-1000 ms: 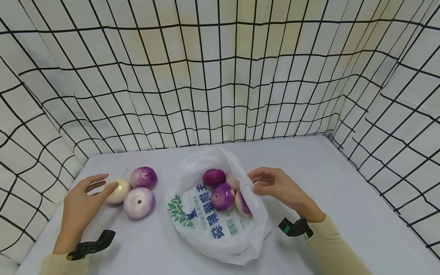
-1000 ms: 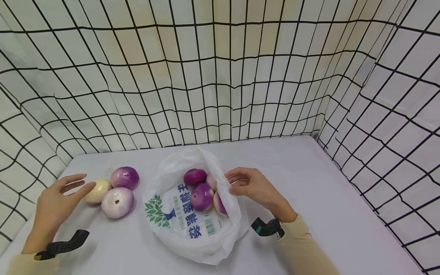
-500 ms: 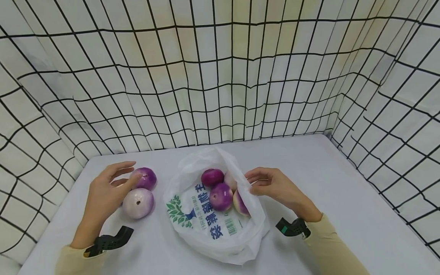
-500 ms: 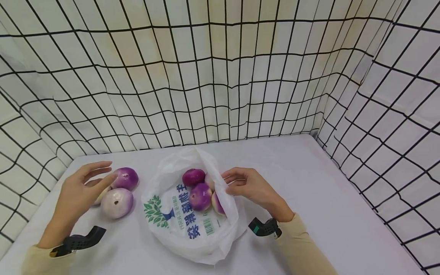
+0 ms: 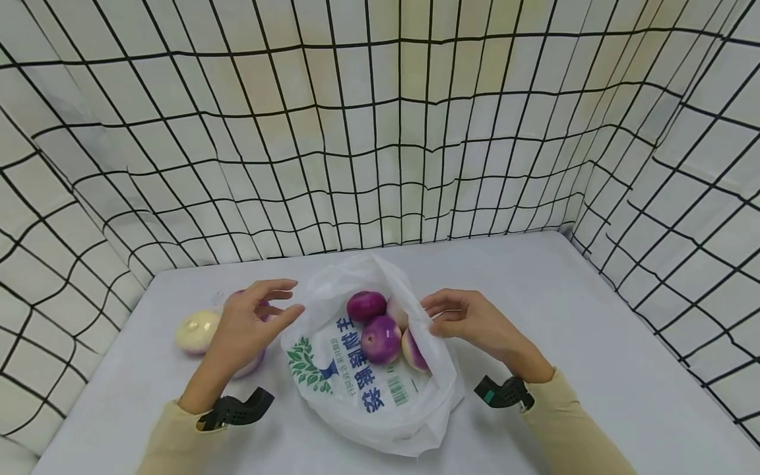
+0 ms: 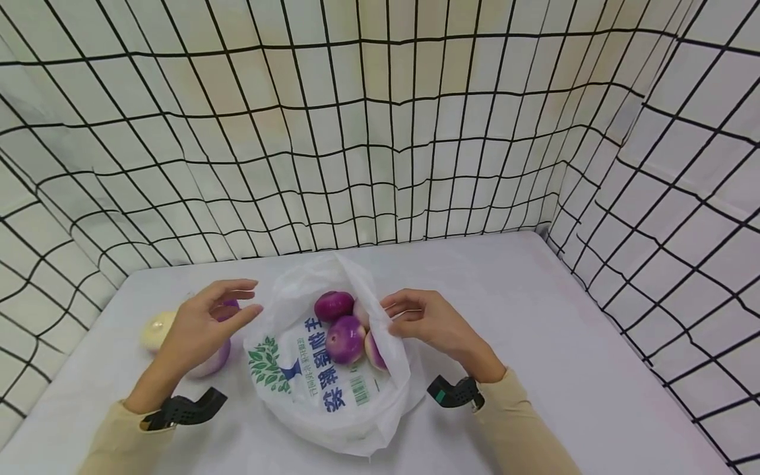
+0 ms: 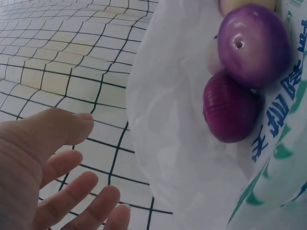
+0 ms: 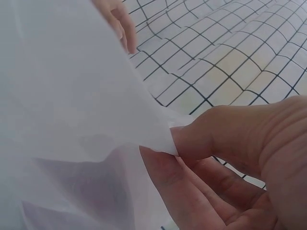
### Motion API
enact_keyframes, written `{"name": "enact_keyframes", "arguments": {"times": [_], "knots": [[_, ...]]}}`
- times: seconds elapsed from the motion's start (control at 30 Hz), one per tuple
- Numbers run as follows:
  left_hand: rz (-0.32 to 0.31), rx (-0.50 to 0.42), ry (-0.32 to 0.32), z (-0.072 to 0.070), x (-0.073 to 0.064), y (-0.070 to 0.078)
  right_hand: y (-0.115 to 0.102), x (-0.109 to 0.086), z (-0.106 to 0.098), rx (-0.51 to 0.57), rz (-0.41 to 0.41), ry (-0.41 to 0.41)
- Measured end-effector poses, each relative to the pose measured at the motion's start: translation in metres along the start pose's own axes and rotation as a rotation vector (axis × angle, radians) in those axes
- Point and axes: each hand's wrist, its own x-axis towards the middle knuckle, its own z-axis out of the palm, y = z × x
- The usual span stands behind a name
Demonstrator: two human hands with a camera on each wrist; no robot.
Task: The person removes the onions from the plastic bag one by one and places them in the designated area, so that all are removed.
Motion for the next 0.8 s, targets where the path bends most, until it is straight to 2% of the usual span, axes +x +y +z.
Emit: {"name": "enact_keyframes", "arguments": {"times": [0.47,0.8], "knots": [[0.021,-0.079,-0.151,0.043,0.014,0.019,-0.001,-0.001,-0.001,0.003,0.001,0.0],[0.039,-0.177,-0.2,0.067,0.018,0.031,-0.002,-0.001,-0.002,0.005,0.007,-0.003]]}}
